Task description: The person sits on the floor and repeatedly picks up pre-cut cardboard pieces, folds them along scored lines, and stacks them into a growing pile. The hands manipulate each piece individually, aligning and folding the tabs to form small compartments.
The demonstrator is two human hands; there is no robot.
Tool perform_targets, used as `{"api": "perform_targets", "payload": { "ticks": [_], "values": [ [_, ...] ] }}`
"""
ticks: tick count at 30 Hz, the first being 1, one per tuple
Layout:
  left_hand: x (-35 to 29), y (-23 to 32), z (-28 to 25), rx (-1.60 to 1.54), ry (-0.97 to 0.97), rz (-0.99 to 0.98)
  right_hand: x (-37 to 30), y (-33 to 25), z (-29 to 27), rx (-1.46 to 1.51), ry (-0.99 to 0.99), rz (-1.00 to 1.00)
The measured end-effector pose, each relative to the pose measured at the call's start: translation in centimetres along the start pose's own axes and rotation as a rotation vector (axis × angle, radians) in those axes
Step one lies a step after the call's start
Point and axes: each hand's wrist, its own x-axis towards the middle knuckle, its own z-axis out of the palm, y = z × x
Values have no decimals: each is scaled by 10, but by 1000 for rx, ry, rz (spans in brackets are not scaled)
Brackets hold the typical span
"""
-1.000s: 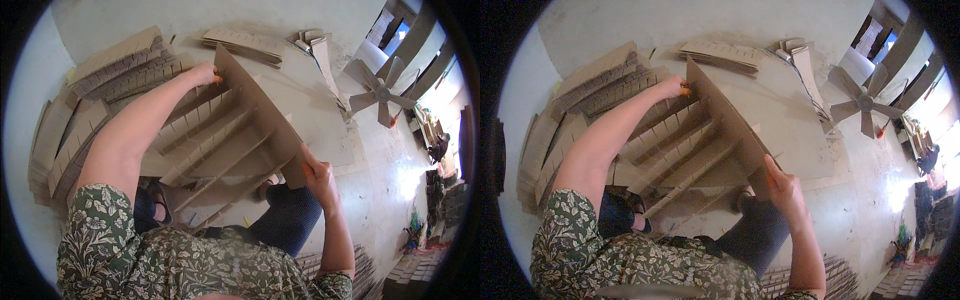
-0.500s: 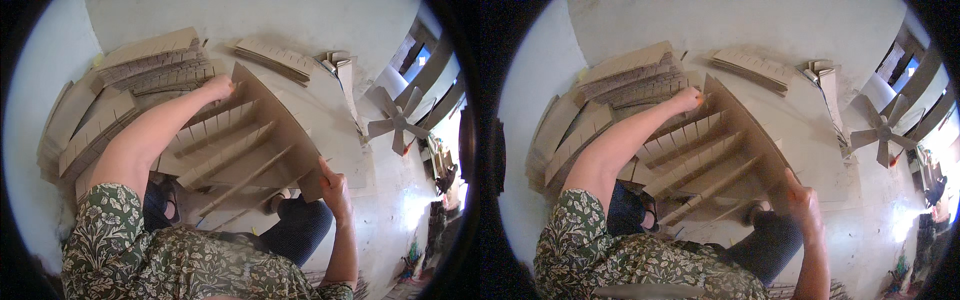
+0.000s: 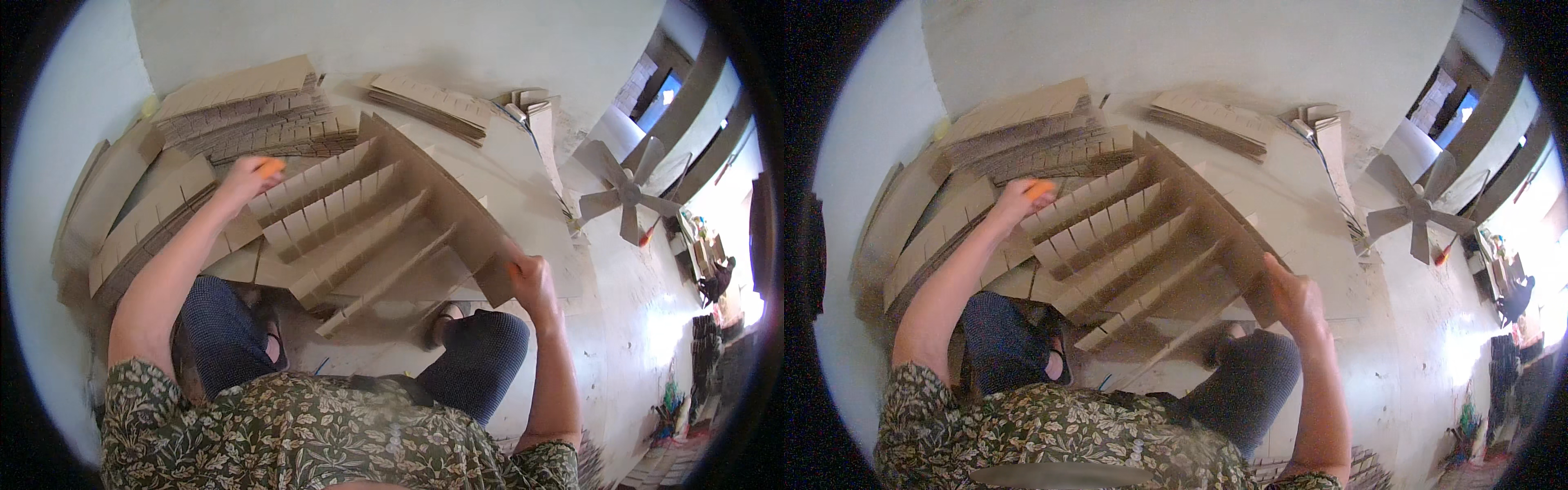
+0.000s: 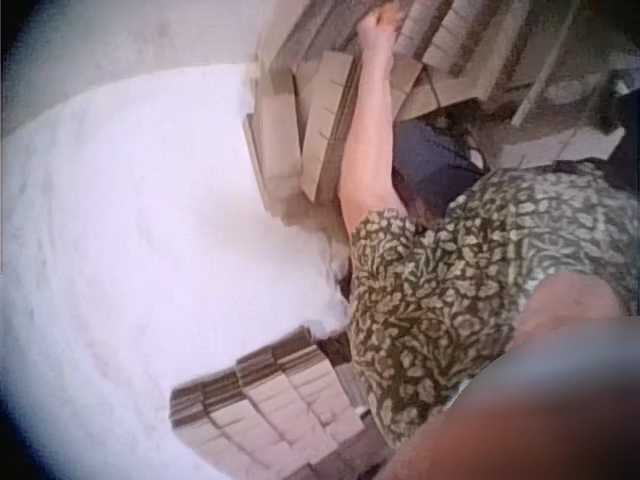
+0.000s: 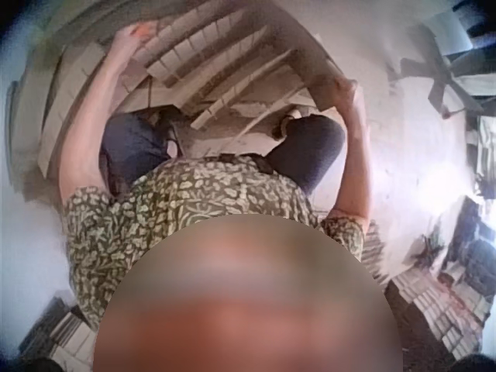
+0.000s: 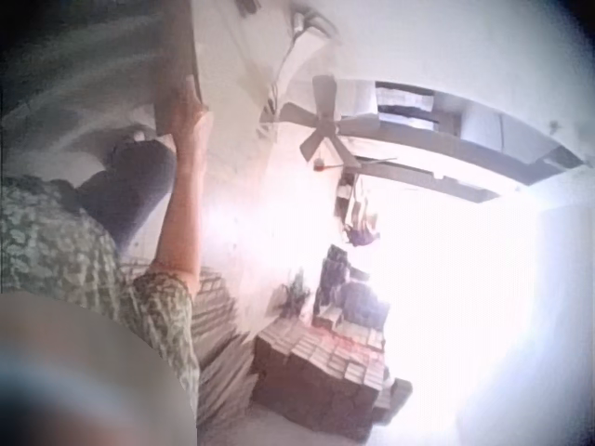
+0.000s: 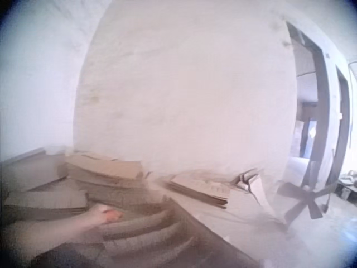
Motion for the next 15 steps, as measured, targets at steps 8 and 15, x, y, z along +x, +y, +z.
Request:
{"api": "perform_targets", "payload": {
  "ticks": [8, 15],
  "values": [
    [-126, -100, -25, -65, 404, -26, -10, 24, 31, -77, 158, -142],
    [-156, -155, -4, -134, 426, 50, -26, 27, 58, -116, 342, -15]
  ]
}}
